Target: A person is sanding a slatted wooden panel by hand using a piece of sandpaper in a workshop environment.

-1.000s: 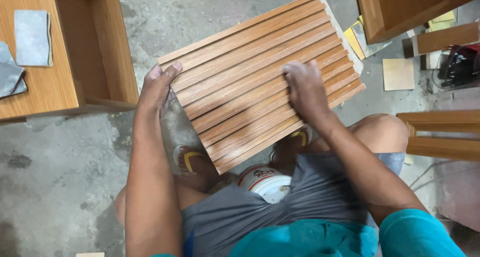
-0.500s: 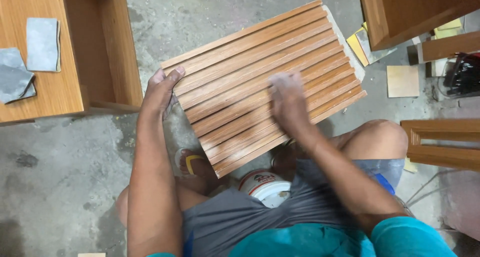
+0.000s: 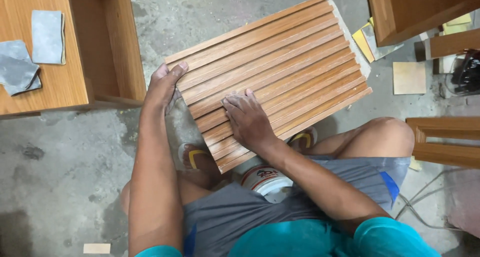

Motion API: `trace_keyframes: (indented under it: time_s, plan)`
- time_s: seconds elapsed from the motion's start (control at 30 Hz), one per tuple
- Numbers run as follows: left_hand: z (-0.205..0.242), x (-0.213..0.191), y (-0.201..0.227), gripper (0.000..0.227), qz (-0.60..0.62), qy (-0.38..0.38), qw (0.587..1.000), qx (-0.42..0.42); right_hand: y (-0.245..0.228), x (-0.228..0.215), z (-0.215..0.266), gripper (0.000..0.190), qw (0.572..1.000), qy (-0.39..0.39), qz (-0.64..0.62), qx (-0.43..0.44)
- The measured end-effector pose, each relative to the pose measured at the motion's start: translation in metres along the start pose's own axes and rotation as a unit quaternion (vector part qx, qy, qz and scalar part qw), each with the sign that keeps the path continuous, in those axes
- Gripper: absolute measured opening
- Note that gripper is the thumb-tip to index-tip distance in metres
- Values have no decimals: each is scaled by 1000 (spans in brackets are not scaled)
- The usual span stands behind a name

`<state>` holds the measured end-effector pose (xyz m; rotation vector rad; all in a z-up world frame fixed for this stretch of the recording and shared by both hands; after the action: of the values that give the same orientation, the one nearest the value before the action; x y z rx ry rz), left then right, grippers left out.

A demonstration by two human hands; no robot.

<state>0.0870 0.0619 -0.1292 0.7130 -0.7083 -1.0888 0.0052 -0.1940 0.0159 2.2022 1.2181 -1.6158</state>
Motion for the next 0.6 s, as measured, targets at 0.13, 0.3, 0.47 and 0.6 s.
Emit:
trace_keyframes:
  time_s: [0.13, 0.3, 0.47, 0.6]
  plan:
    - [-13, 15, -13, 47, 11, 0, 1000, 5, 66, -52, 5, 20, 1000, -27, 4, 13]
    - [-18, 15, -13, 53, 42, -11, 999, 28, 55, 3, 16, 23, 999, 14, 26, 39]
    - [10, 26, 8, 57, 38, -20, 999, 1, -45, 22, -13, 28, 999, 14, -11, -35]
    - [23, 47, 23, 58, 48, -23, 998, 25, 53, -46, 13, 21, 999, 17, 41, 18]
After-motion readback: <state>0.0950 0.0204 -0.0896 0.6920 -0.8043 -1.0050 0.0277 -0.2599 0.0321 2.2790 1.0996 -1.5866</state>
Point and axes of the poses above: each hand's wrist, its own z-axis away from the middle knuckle, its own x-axis out of the palm, y = z × x, the point moved 10 cm from there along -z, towards the middle knuckle, and after that the axes turned 6 degrees about -x, right-handed, at the moved point
